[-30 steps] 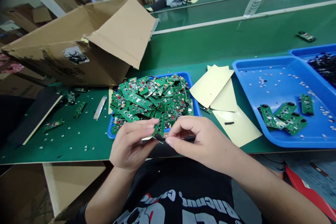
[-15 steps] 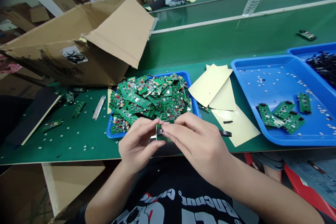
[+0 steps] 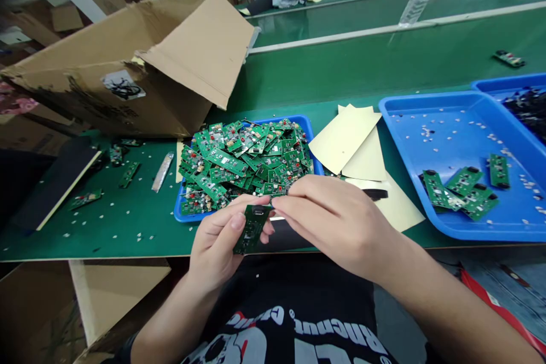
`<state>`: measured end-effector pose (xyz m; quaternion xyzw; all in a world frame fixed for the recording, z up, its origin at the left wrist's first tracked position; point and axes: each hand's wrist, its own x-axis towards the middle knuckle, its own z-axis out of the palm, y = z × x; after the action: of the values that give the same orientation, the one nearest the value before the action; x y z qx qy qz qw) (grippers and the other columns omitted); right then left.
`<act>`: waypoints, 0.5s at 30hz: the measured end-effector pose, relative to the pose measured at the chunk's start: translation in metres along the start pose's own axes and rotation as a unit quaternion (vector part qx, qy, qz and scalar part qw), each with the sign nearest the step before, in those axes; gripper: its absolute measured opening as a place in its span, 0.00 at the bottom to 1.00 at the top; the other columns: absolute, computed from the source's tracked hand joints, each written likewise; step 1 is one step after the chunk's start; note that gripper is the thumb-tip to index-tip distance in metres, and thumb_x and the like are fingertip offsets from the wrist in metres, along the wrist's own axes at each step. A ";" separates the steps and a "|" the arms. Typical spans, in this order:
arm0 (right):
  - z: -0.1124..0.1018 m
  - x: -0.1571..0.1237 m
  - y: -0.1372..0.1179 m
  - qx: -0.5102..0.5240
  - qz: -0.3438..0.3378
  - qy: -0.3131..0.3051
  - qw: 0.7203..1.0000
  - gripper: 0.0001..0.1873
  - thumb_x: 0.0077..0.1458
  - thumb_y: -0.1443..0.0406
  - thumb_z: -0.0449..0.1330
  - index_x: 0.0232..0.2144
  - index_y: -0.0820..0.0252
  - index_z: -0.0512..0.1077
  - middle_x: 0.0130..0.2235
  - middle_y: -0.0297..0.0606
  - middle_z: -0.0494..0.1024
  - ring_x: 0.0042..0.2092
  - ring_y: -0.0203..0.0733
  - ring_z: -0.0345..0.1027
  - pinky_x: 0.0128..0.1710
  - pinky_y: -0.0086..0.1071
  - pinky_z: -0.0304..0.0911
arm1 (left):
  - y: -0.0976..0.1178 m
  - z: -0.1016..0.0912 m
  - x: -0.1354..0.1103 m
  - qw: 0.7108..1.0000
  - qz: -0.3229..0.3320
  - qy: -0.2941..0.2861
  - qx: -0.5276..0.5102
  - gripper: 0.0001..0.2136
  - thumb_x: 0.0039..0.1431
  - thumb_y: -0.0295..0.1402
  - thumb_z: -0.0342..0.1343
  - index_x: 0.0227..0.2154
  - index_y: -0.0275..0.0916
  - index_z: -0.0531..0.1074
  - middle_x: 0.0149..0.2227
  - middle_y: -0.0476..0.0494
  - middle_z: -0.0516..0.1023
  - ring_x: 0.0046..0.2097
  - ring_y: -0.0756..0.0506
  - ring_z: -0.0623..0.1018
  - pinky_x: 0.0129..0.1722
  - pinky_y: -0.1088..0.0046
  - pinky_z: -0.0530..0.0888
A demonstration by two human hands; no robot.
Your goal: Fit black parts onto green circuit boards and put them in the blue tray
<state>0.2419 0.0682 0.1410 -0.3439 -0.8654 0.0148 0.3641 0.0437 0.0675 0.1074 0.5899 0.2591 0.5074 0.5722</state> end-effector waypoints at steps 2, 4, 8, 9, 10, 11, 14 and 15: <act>-0.003 -0.001 0.001 -0.014 0.003 -0.003 1.000 0.09 0.60 0.72 0.57 0.41 0.57 0.72 0.35 0.38 0.76 0.37 0.40 0.71 0.35 0.34 0.69 | 0.003 -0.001 0.001 1.000 -0.010 -0.013 0.018 0.13 0.66 0.34 0.50 0.46 0.40 0.77 0.30 0.44 0.77 0.29 0.51 0.75 0.30 0.75 0.78; -0.005 -0.002 0.002 -0.014 0.002 -0.009 1.000 0.10 0.60 0.71 0.57 0.42 0.55 0.72 0.36 0.37 0.76 0.38 0.41 0.72 0.36 0.35 0.69 | 0.006 -0.003 0.002 0.998 -0.025 -0.030 0.039 0.12 0.66 0.34 0.50 0.44 0.39 0.78 0.29 0.43 0.77 0.29 0.50 0.74 0.29 0.74 0.78; -0.004 0.000 0.006 0.039 0.027 -0.023 0.999 0.08 0.62 0.67 0.55 0.39 0.50 0.73 0.34 0.35 0.77 0.38 0.42 0.73 0.42 0.37 0.70 | 0.012 -0.006 0.008 0.992 -0.072 -0.081 0.059 0.12 0.66 0.34 0.50 0.37 0.38 0.78 0.30 0.43 0.76 0.28 0.50 0.74 0.25 0.75 0.76; -0.003 0.001 0.006 0.055 0.039 -0.030 0.997 0.08 0.62 0.66 0.54 0.37 0.50 0.73 0.33 0.35 0.77 0.38 0.42 0.73 0.44 0.37 0.71 | 0.014 -0.007 0.009 0.989 -0.080 -0.096 0.074 0.12 0.66 0.34 0.49 0.35 0.38 0.79 0.29 0.43 0.76 0.28 0.50 0.74 0.25 0.76 0.75; -0.001 0.002 0.007 0.070 0.051 -0.038 0.996 0.08 0.63 0.65 0.54 0.36 0.50 0.73 0.32 0.34 0.77 0.38 0.42 0.74 0.46 0.38 0.71 | 0.015 -0.008 0.011 0.986 -0.088 -0.108 0.092 0.13 0.66 0.33 0.49 0.33 0.38 0.79 0.29 0.43 0.76 0.28 0.50 0.74 0.26 0.75 0.75; 0.000 0.003 0.006 0.081 0.060 -0.046 0.994 0.08 0.63 0.65 0.54 0.35 0.50 0.73 0.32 0.34 0.77 0.38 0.43 0.74 0.47 0.38 0.71 | 0.015 -0.009 0.012 0.983 -0.091 -0.116 0.112 0.13 0.66 0.33 0.49 0.33 0.38 0.79 0.28 0.44 0.76 0.29 0.50 0.75 0.27 0.75 0.76; 0.003 0.005 0.001 0.095 0.056 -0.051 0.993 0.08 0.62 0.67 0.55 0.38 0.50 0.74 0.37 0.32 0.79 0.43 0.43 0.74 0.54 0.42 0.68 | 0.011 -0.010 0.013 0.978 -0.061 -0.110 0.165 0.10 0.64 0.32 0.52 0.39 0.40 0.79 0.33 0.43 0.79 0.34 0.48 0.79 0.33 0.73 0.78; 0.002 0.006 -0.002 0.094 0.045 -0.041 0.994 0.10 0.61 0.68 0.56 0.41 0.49 0.73 0.40 0.32 0.79 0.45 0.42 0.74 0.56 0.43 0.66 | 0.008 -0.010 0.013 0.977 -0.041 -0.103 0.183 0.10 0.63 0.31 0.53 0.42 0.41 0.78 0.37 0.42 0.80 0.38 0.46 0.80 0.37 0.72 0.78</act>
<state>0.2365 0.0703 0.1441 -0.3457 -0.8581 0.1259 0.3582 0.0368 0.0813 0.1175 0.7228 0.3111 0.3636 0.4985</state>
